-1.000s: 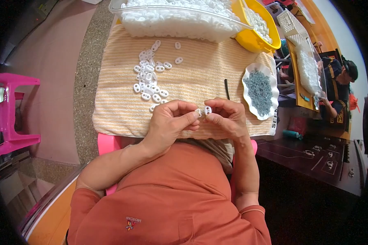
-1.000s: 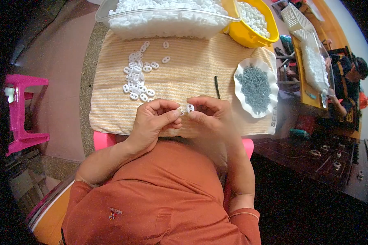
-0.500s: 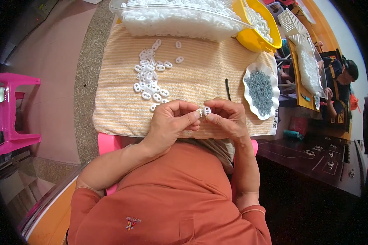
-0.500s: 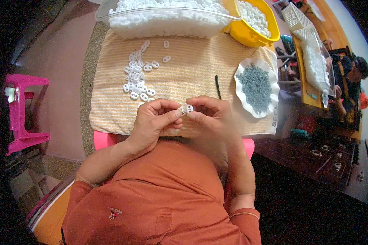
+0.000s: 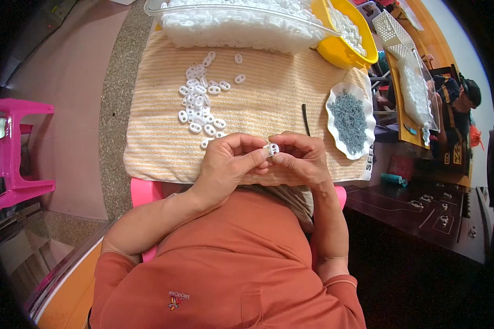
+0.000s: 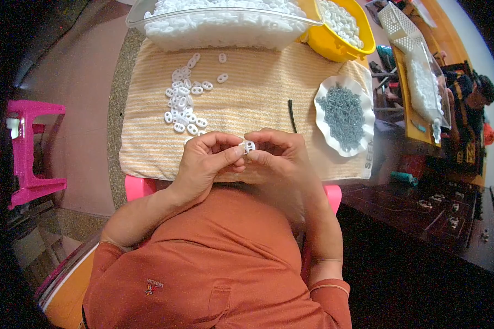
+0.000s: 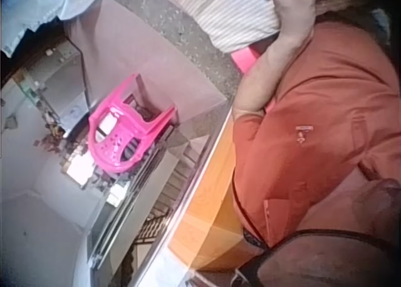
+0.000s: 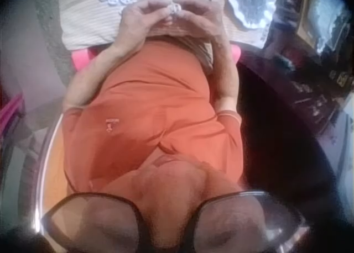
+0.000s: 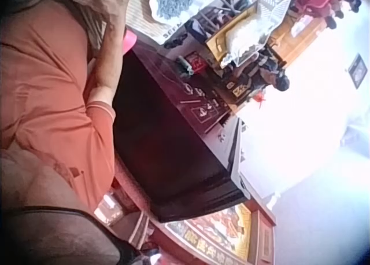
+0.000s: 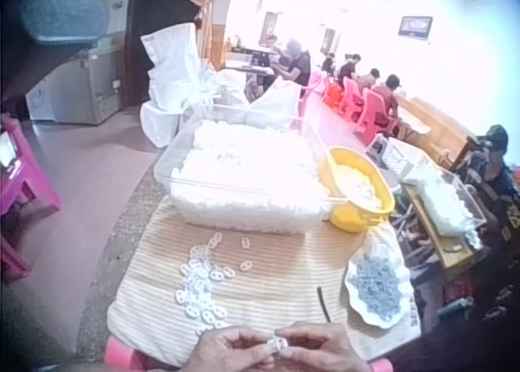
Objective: Assembling small white plastic hardware components by manually inserting tiny metal pins.
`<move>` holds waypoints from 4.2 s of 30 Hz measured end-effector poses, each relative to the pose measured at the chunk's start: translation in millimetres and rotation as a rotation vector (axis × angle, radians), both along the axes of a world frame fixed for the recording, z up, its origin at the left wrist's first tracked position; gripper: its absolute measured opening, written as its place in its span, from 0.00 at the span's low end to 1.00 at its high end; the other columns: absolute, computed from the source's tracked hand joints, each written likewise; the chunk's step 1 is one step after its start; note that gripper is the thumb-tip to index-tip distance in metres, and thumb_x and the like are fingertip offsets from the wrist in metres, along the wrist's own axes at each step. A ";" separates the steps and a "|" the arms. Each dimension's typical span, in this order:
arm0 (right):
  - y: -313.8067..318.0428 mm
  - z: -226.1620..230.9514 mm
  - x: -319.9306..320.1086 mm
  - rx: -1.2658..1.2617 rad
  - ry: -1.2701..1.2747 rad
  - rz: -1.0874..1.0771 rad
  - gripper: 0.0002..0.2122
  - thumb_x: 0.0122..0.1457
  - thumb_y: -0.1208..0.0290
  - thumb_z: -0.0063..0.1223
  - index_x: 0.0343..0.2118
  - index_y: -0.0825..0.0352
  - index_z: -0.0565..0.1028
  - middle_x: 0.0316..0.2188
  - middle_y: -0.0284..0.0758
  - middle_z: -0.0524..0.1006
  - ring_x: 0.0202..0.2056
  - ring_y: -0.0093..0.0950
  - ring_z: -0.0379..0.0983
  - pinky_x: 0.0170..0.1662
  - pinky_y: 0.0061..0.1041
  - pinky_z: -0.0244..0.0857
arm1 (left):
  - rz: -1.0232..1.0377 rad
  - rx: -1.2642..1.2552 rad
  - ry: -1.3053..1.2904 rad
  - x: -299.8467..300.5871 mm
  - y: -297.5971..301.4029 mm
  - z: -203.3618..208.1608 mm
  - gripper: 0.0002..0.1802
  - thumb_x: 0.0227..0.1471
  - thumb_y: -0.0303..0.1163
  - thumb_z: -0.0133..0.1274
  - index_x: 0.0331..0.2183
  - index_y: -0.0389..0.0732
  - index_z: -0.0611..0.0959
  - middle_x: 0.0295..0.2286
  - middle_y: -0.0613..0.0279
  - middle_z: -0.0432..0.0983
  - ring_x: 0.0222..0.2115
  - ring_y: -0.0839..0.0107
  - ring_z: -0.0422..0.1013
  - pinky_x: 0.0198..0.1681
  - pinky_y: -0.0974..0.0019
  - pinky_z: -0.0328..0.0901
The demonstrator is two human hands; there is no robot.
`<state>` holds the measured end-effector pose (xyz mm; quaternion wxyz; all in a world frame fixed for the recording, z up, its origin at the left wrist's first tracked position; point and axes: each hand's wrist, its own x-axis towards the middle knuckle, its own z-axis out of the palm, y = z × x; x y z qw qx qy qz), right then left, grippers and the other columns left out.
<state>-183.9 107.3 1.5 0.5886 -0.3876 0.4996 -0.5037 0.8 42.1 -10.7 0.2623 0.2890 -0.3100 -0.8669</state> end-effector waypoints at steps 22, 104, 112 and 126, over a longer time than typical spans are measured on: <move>3.7 2.9 6.2 0.002 -0.204 -0.040 0.14 0.53 0.81 0.59 0.43 0.74 0.75 0.37 0.36 0.77 0.38 0.23 0.74 0.42 0.20 0.69 | -0.030 0.072 -0.002 -1.4 0.1 1.7 0.09 0.51 0.26 0.58 0.36 0.34 0.79 0.28 0.63 0.77 0.26 0.79 0.73 0.31 0.77 0.71; 6.7 -0.5 13.4 -0.255 0.014 -0.024 0.10 0.53 0.79 0.60 0.38 0.71 0.74 0.39 0.33 0.72 0.39 0.20 0.68 0.42 0.19 0.64 | -0.113 0.136 0.217 0.2 -1.3 3.5 0.05 0.53 0.26 0.57 0.30 0.38 0.76 0.28 0.65 0.74 0.30 0.78 0.73 0.36 0.72 0.72; 2.3 18.1 0.2 -0.190 0.243 -0.181 0.06 0.53 0.85 0.56 0.35 0.74 0.76 0.32 0.36 0.75 0.33 0.21 0.72 0.37 0.19 0.69 | -0.109 0.169 0.156 -0.1 -2.9 3.6 0.08 0.55 0.32 0.54 0.32 0.39 0.75 0.32 0.60 0.77 0.31 0.75 0.74 0.38 0.68 0.73; -108.0 96.3 -131.8 -0.497 1.506 -0.894 0.11 0.53 0.72 0.59 0.38 0.72 0.77 0.28 0.43 0.78 0.24 0.29 0.75 0.32 0.23 0.68 | -0.138 0.161 0.063 1.3 -3.9 8.4 0.05 0.55 0.31 0.54 0.31 0.40 0.77 0.34 0.60 0.78 0.30 0.77 0.74 0.36 0.73 0.73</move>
